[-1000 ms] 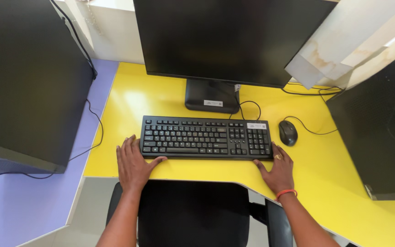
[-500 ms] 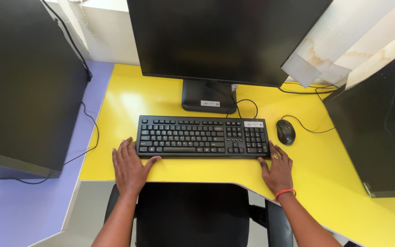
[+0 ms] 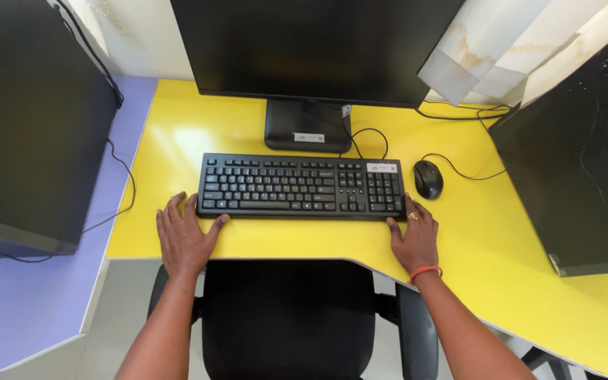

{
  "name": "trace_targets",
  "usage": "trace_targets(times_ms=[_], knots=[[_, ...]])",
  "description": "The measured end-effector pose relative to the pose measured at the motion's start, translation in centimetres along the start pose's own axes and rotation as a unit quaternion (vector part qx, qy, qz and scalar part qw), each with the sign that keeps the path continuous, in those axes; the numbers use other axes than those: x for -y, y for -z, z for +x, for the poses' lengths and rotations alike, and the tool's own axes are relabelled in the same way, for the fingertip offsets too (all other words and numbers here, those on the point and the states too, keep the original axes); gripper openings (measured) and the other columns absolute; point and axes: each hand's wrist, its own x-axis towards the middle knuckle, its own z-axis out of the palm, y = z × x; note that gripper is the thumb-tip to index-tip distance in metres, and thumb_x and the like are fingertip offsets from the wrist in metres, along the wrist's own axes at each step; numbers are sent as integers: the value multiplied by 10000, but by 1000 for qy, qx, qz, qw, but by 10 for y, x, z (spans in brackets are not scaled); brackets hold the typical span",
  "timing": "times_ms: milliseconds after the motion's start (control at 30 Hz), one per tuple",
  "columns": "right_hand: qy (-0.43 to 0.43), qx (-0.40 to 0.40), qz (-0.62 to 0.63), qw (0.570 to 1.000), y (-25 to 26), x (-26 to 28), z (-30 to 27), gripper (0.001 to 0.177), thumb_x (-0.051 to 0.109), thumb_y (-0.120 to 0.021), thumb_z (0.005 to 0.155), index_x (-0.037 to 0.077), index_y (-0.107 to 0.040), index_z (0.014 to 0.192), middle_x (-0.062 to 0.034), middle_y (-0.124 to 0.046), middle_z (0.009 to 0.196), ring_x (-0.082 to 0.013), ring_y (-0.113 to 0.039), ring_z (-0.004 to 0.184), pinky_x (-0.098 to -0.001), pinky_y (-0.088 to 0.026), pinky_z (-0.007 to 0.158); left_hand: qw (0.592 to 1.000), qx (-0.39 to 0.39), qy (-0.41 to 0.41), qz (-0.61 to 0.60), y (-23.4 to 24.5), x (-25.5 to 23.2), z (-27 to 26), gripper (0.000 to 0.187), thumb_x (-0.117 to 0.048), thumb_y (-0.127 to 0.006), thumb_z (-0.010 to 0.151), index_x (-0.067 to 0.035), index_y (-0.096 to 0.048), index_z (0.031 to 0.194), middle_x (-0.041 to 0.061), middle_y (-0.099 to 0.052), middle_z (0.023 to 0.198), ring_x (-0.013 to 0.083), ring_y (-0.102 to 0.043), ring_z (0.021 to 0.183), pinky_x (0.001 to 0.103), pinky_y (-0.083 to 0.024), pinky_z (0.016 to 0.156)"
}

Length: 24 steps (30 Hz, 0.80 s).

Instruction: The person moves an office chair to position it in front of a computer desk. They then pick up a keyboard, flip it over to inspect the underside, and place it back on the desk. The person repeats this process at a second desk, also adjusting the mouse and monitor cables.

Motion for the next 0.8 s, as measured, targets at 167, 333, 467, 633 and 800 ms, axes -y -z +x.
trace_targets(times_ms=[167, 333, 467, 633, 800], knots=[[-13, -7, 4, 1000, -3, -4, 0, 660, 284, -696, 930, 7, -489, 1492, -215, -599, 1346, -342, -485, 1334, -460, -372, 1104, 1000, 0, -2, 31, -5, -2, 0, 861, -762, -543, 899, -88, -507, 1433, 143, -422, 1462, 300, -327, 1444, 500, -161, 1247], [4, 1, -1, 1000, -5, -8, -2, 618, 217, -656, 959, 34, -488, 1524, -193, -627, 1312, -338, -490, 1343, -463, -380, 1099, 999, -23, -13, 19, -5, -1, -5, 783, -682, -569, 932, -79, -513, 1429, 141, -437, 1477, 308, -354, 1440, 504, -172, 1255], [3, 1, -7, 1000, -5, -6, -1, 613, 212, -657, 957, 35, -483, 1518, -190, -633, 1312, -334, -484, 1335, -472, -374, 1086, 999, -24, -12, 17, -6, -1, -6, 744, -641, -584, 950, -79, -515, 1433, 133, -449, 1476, 307, -371, 1433, 507, -183, 1259], [-20, 17, 1, 1000, 1, -1, 1, 622, 216, -657, 950, 57, -483, 1526, -181, -636, 1298, -327, -478, 1331, -462, -372, 1090, 999, -34, -20, 20, -9, 1, -6, 699, -590, -580, 967, -83, -517, 1444, 136, -450, 1477, 315, -371, 1436, 515, -185, 1246], [-15, 6, 7, 1000, 2, 2, 1, 602, 224, -657, 960, 65, -493, 1517, -176, -636, 1303, -323, -481, 1331, -461, -371, 1085, 998, -36, -25, 33, -12, 3, -5, 692, -580, -580, 977, -82, -512, 1453, 137, -451, 1476, 319, -370, 1435, 516, -186, 1243]])
